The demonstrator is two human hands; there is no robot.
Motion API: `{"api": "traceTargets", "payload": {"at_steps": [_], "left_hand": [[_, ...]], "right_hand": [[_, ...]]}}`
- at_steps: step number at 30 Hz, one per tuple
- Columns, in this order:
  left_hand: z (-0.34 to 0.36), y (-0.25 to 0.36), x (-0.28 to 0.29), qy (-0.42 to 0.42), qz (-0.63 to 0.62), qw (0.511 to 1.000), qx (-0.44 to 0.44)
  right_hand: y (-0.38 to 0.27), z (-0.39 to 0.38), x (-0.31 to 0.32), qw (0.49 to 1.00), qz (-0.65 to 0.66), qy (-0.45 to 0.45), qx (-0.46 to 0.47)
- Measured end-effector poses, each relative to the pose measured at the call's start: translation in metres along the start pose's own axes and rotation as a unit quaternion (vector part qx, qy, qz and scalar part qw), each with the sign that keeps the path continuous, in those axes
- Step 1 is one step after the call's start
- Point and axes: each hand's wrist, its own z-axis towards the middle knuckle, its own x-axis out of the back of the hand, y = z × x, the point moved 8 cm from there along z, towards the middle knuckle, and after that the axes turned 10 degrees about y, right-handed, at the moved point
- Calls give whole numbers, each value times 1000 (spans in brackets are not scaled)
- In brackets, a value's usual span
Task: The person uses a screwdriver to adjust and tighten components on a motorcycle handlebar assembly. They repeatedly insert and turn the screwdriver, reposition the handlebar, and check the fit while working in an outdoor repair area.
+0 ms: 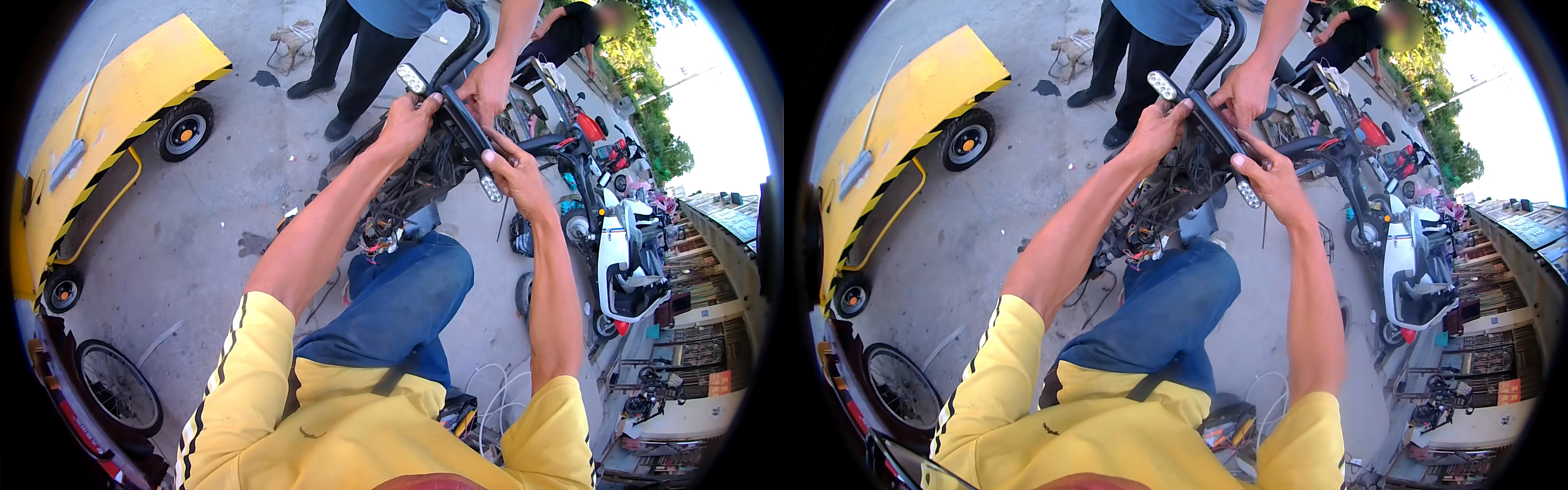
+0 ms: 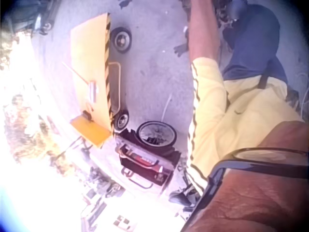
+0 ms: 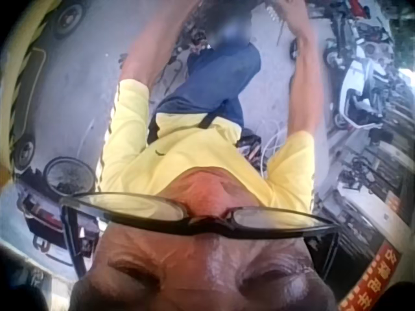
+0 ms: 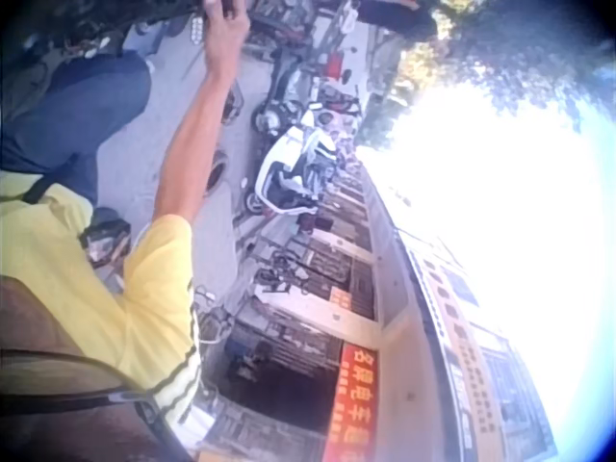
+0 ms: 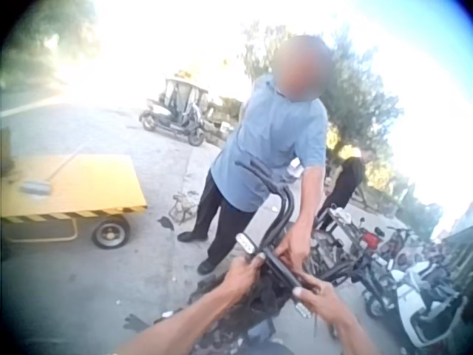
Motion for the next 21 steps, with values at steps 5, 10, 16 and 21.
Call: {"api": "traceTargets", "payload": {"at_steps": [5, 10, 16, 21], "left_hand": [[2, -1, 1, -20, -14, 1000, 19], [1, -2, 4, -27, 0, 999, 41], [2, -7, 6, -38, -14, 998, 51], [2, -9, 6, -59, -23, 996, 69]], "right_hand": [[-4, 3, 0, 1000, -9, -7, 3], [-2, 6, 5, 999, -31, -1, -10], [1, 7, 3, 1000, -25, 5, -12], [-1, 7, 2, 1000, -20, 6, 7]]}}
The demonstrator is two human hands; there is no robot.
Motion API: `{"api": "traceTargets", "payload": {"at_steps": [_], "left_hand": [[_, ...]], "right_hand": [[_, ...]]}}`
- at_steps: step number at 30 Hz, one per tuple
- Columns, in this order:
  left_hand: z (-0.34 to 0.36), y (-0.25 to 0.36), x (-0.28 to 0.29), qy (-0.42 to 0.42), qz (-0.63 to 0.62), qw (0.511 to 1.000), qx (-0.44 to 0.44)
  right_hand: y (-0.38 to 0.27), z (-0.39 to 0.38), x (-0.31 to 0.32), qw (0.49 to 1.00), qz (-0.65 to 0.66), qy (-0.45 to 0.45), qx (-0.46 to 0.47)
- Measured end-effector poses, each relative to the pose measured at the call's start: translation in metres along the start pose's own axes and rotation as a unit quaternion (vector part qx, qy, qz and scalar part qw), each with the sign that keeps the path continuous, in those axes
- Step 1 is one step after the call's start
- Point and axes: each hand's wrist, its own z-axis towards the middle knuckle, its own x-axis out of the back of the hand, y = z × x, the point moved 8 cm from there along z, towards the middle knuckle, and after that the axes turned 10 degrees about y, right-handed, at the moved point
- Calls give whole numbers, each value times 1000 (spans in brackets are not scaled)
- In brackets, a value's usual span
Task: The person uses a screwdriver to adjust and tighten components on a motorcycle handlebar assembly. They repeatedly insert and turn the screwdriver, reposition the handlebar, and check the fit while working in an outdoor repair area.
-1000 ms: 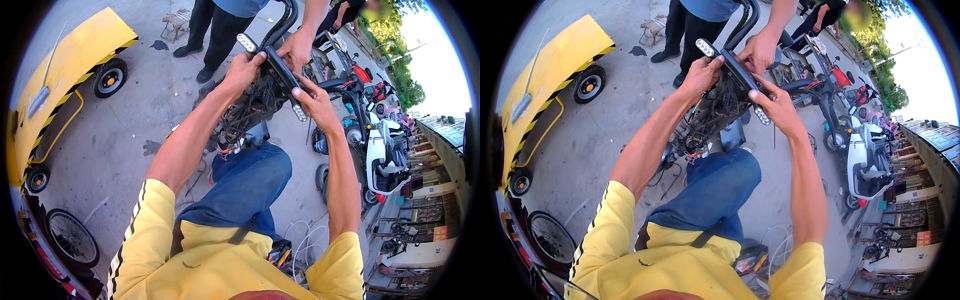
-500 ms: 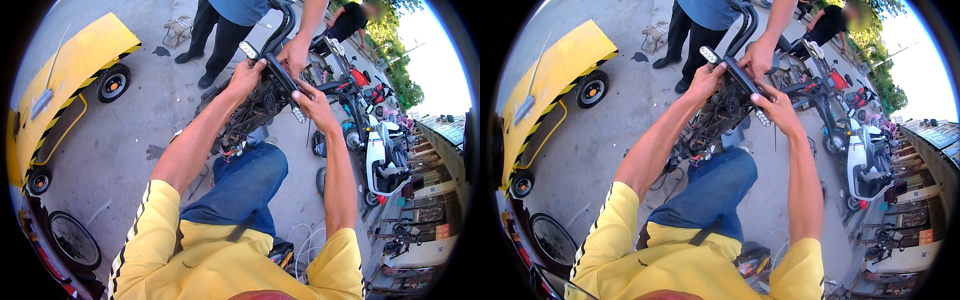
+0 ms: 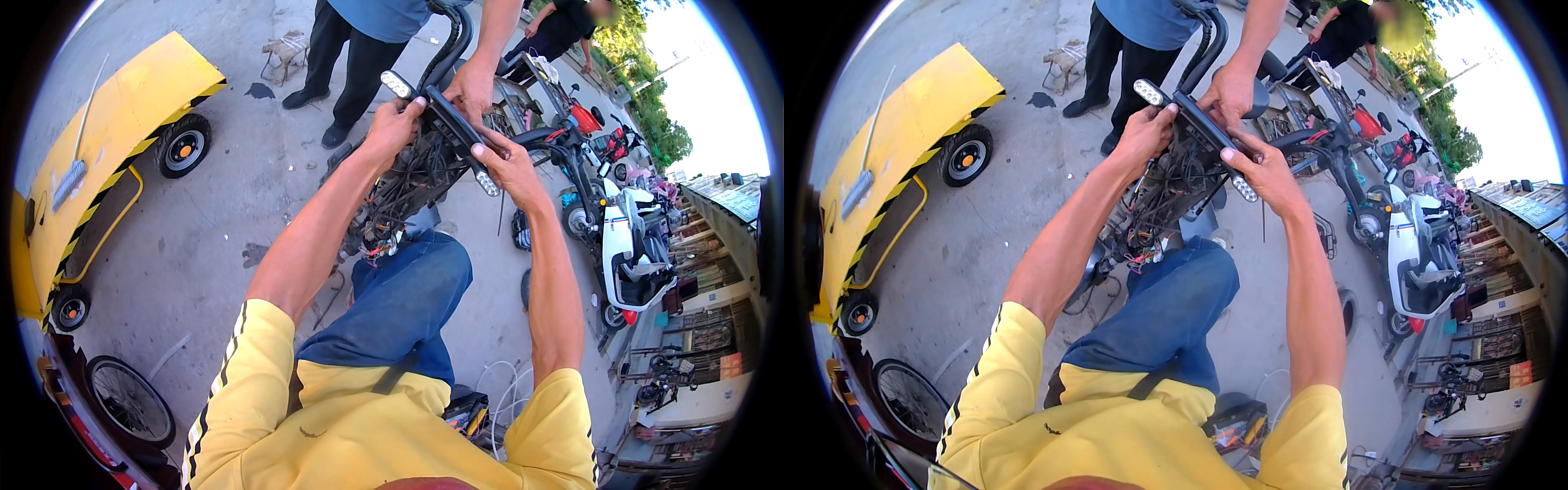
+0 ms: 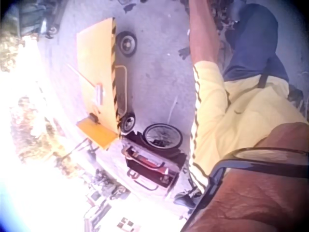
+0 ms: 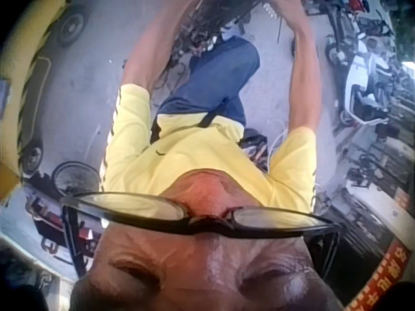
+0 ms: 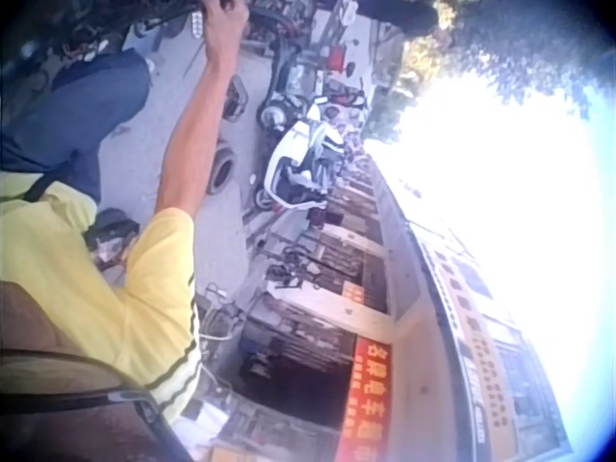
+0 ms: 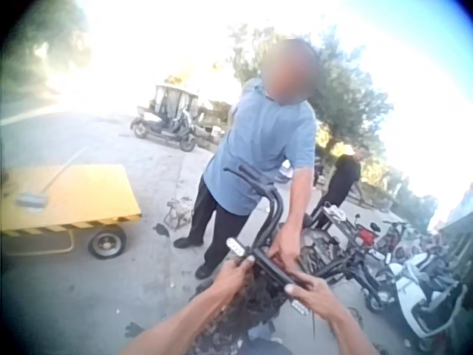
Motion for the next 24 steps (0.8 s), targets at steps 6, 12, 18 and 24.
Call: {"api": "traceTargets", "payload": {"at_steps": [6, 12, 18, 24], "left_hand": [[-26, 1, 19, 71, -96, 992, 41], [-62, -57, 56, 116, -302, 933, 156], [-100, -97, 72, 127, -331, 917, 186], [-132, -110, 72, 109, -301, 930, 178]], "right_hand": [[2, -1, 1, 999, -9, 10, 34], [-29, -38, 31, 982, -34, 139, 123], [-64, -121, 85, 963, 10, 245, 110], [-50, -210, 141, 919, -134, 337, 152]]}}
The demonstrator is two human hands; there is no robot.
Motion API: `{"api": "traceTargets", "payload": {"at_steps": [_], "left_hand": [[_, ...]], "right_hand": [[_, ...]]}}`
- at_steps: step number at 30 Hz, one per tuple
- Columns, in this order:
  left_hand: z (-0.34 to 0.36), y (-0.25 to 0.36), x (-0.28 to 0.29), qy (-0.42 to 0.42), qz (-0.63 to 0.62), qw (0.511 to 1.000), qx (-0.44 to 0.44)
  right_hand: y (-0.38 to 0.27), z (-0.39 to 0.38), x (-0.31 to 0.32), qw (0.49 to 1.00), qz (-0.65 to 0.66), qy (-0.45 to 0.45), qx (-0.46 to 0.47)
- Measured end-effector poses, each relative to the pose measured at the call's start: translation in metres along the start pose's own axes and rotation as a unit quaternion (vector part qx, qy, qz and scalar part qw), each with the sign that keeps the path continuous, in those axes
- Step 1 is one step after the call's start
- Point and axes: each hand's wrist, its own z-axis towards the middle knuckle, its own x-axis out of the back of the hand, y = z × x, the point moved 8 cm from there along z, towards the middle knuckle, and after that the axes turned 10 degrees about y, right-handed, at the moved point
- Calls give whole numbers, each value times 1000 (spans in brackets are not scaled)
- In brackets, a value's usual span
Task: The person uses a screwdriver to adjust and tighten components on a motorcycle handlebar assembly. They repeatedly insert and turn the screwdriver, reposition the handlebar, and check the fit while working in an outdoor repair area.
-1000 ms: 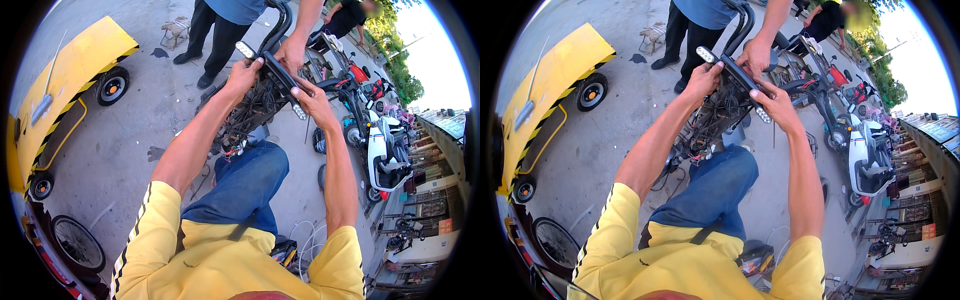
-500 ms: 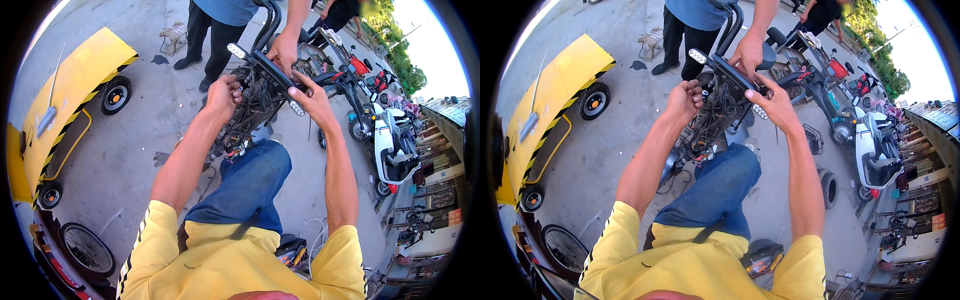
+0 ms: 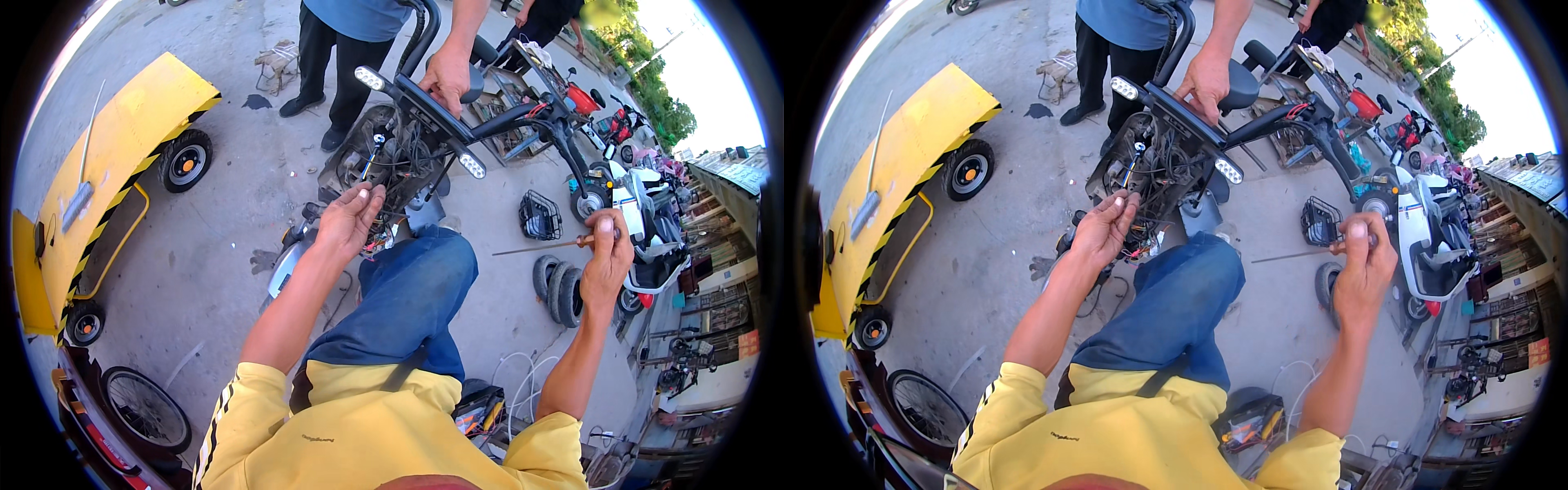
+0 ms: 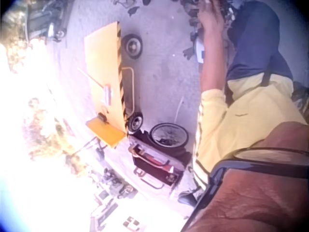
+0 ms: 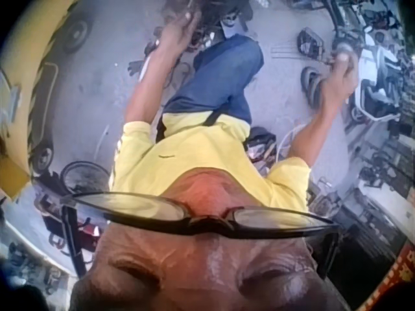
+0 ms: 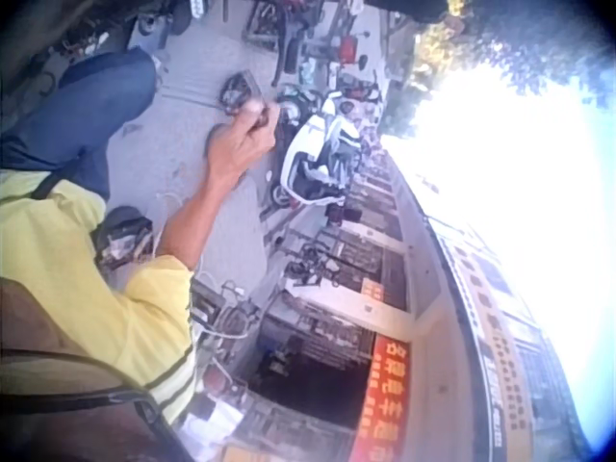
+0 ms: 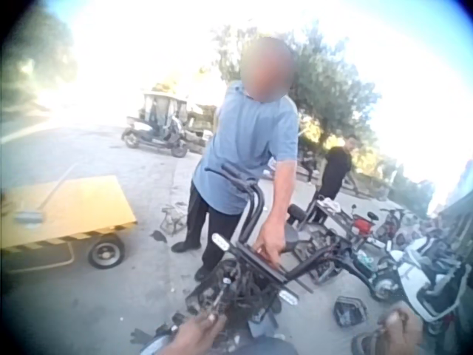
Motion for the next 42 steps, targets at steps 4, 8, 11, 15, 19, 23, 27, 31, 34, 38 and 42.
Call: {"api": "traceTargets", "payload": {"at_steps": [4, 8, 11, 15, 19, 23, 27, 31, 34, 38, 42], "left_hand": [[-5, -9, 10, 20, 70, 997, -11], [-14, -6, 2, 33, 106, 994, -20], [-26, 3, -11, -1, 88, 996, -2], [-30, 12, -22, -35, 107, 993, -16], [-37, 15, -29, -92, 102, 990, 8], [-39, 11, -26, -125, 67, 989, 51], [-41, 11, -25, -159, 49, 984, 60], [-38, 6, -22, -158, 69, 983, 61], [-41, 0, -26, -150, 77, 983, 66], [-48, -3, -28, -116, 126, 984, 43], [-45, 9, -47, -124, 181, 976, -18]], "right_hand": [[32, -43, 50, 990, 61, 41, -117], [44, -95, 69, 964, 136, 89, -210], [58, -149, 48, 930, 232, 47, -281], [63, -215, -1, 859, 319, -1, -401], [65, -245, -40, 834, 363, -10, -414], [60, -249, -58, 829, 381, -17, -410], [63, -254, -61, 820, 394, -31, -414], [61, -257, -61, 827, 384, -31, -411], [57, -259, -62, 823, 390, -30, -412], [53, -262, -63, 794, 436, -23, -422], [41, -241, -64, 767, 493, -32, -409]]}}
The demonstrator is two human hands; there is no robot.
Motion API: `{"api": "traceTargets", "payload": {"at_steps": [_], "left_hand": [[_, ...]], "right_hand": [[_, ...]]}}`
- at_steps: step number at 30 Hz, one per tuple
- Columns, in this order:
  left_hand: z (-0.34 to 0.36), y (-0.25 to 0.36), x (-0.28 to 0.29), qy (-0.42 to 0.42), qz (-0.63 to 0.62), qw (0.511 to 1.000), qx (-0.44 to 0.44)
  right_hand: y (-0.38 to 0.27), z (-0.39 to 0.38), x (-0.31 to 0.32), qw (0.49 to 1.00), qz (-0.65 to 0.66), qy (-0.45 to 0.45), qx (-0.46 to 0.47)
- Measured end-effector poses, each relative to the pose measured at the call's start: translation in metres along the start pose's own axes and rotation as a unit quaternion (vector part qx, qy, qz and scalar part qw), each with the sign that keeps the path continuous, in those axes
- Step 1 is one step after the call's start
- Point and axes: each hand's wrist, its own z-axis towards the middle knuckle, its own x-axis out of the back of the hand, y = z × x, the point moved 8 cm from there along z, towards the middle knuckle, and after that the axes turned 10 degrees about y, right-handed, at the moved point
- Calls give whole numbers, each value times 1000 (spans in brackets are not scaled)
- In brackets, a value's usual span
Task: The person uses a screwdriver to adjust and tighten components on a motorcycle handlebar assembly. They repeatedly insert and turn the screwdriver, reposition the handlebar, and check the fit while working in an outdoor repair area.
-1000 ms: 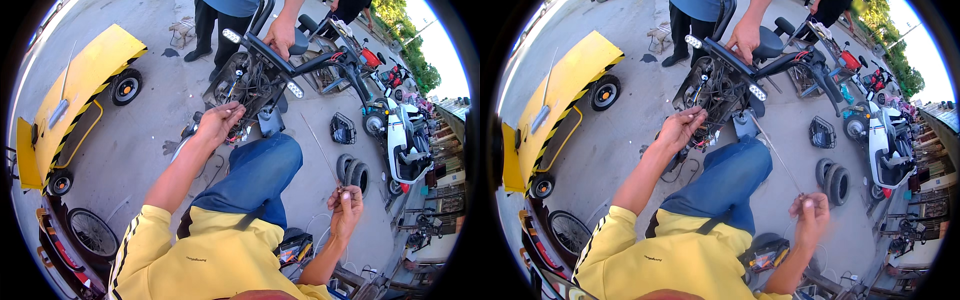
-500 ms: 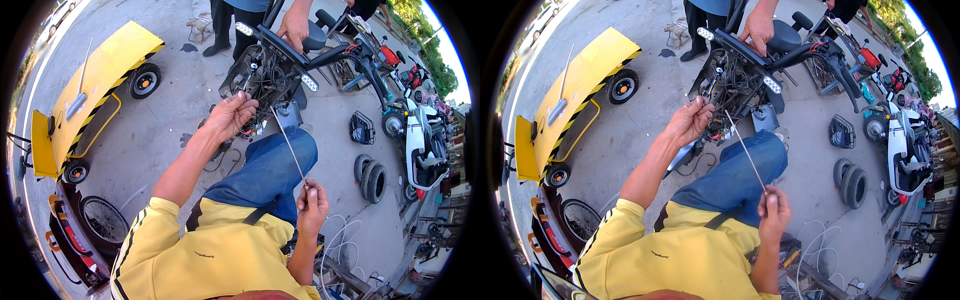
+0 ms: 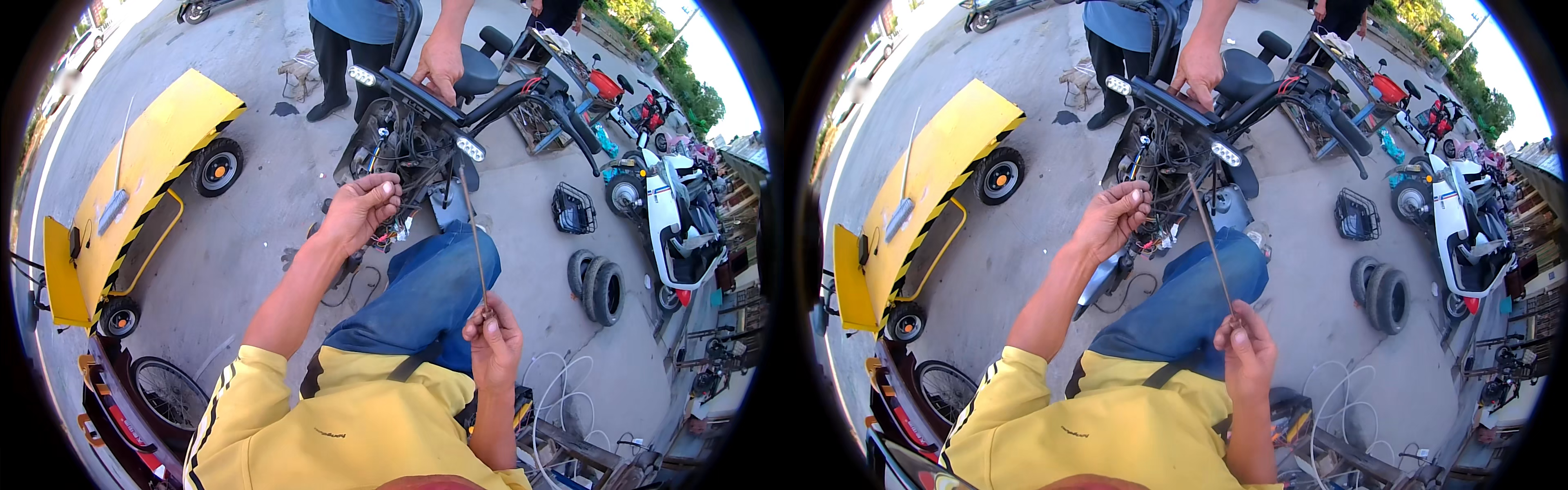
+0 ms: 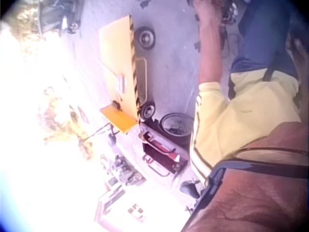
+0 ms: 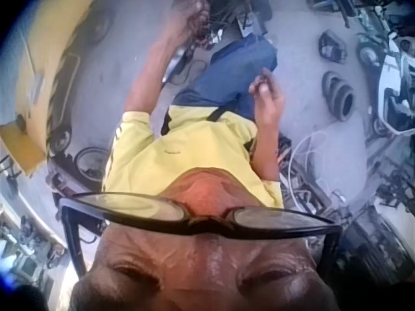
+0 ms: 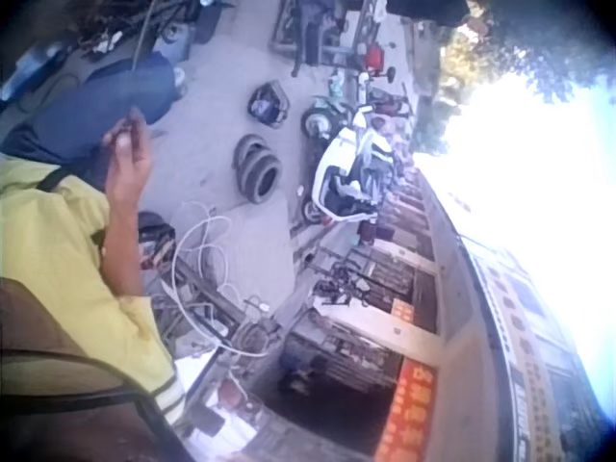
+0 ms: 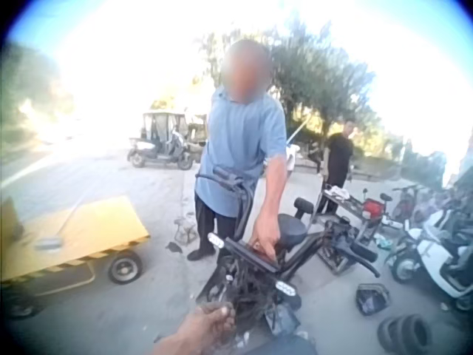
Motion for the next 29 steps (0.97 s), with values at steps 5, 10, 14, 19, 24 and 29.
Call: {"api": "traceTargets", "payload": {"at_steps": [5, 10, 14, 19, 24, 29], "left_hand": [[37, 64, -29, 27, 80, 988, -129], [61, 124, -60, 37, 134, 976, -167], [72, 132, -89, -7, 214, 970, -117], [77, 143, -96, -24, 264, 961, -76], [88, 147, -111, -19, 334, 939, -74], [110, 147, -105, 23, 360, 926, -113]], "right_hand": [[-38, 69, -40, 998, -35, -53, 15], [-62, 178, -102, 974, -171, -33, 149], [-71, 228, -143, 902, -361, -12, 238], [-62, 247, -184, 898, -396, -8, 190], [-51, 266, -192, 867, -440, -6, 235], [-43, 282, -188, 884, -393, 10, 252]]}}
